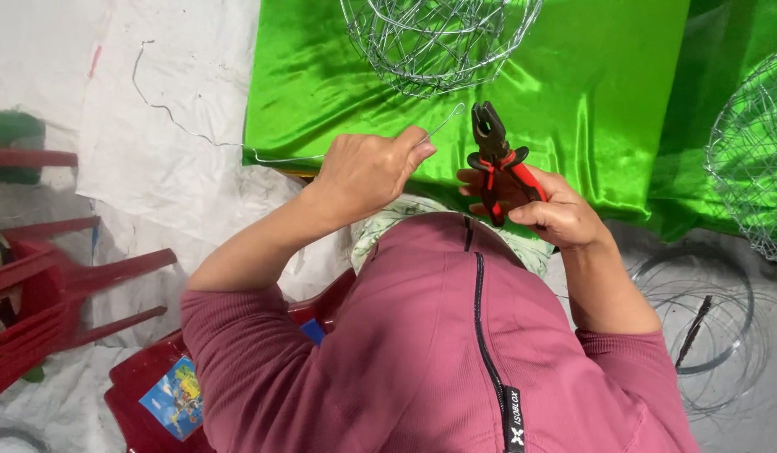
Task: The person is assembling a spherical wire mesh structure by hand, twisting individual wires together and using pliers to tighten and cut the wire.
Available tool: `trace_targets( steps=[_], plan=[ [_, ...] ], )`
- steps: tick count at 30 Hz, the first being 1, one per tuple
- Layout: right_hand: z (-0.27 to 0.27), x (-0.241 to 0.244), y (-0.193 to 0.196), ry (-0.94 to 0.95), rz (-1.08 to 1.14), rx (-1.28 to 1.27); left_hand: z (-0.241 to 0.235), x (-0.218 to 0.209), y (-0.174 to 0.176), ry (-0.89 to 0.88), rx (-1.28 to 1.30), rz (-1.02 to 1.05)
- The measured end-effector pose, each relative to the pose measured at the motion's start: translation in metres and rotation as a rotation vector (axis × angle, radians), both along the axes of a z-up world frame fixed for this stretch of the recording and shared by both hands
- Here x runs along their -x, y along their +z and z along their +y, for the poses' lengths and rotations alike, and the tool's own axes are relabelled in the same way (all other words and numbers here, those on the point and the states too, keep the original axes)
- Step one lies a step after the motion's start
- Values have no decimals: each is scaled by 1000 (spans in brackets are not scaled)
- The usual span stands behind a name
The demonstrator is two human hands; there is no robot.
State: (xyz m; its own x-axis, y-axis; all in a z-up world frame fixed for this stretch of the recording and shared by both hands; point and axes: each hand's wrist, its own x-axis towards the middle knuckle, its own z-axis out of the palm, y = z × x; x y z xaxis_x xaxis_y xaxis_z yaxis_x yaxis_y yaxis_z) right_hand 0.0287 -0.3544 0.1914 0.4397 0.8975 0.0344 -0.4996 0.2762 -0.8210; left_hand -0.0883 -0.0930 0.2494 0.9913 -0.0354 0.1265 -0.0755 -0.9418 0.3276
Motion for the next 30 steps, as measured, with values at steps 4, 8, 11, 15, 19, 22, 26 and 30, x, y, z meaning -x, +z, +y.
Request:
trace_targets(
  steps=[4, 8, 11, 15, 19, 22, 26, 30],
  plan=[
    [1, 2, -3, -1, -20, 30, 5, 0, -2, -4, -11, 36],
    [5, 3, -3, 5, -19, 32, 5, 1, -7, -13, -51, 28],
    [4, 1, -5, 40, -74, 56, 5, 1, -8, -19, -56, 31],
    [2, -2, -11, 53, -141, 80, 5, 2, -6, -15, -67, 42],
    [2, -3, -11, 70, -209, 103, 5, 5, -10, -6, -123, -29],
    [2, -2, -3, 53, -243, 160, 4, 6, -11, -3, -158, -66],
    [-2, -4, -10, 55, -272, 179, 4, 7, -11, -3, -196, -104],
    [0, -3, -10, 42, -309, 199, 4, 9, -15, 17, -296, -178]
  ],
)
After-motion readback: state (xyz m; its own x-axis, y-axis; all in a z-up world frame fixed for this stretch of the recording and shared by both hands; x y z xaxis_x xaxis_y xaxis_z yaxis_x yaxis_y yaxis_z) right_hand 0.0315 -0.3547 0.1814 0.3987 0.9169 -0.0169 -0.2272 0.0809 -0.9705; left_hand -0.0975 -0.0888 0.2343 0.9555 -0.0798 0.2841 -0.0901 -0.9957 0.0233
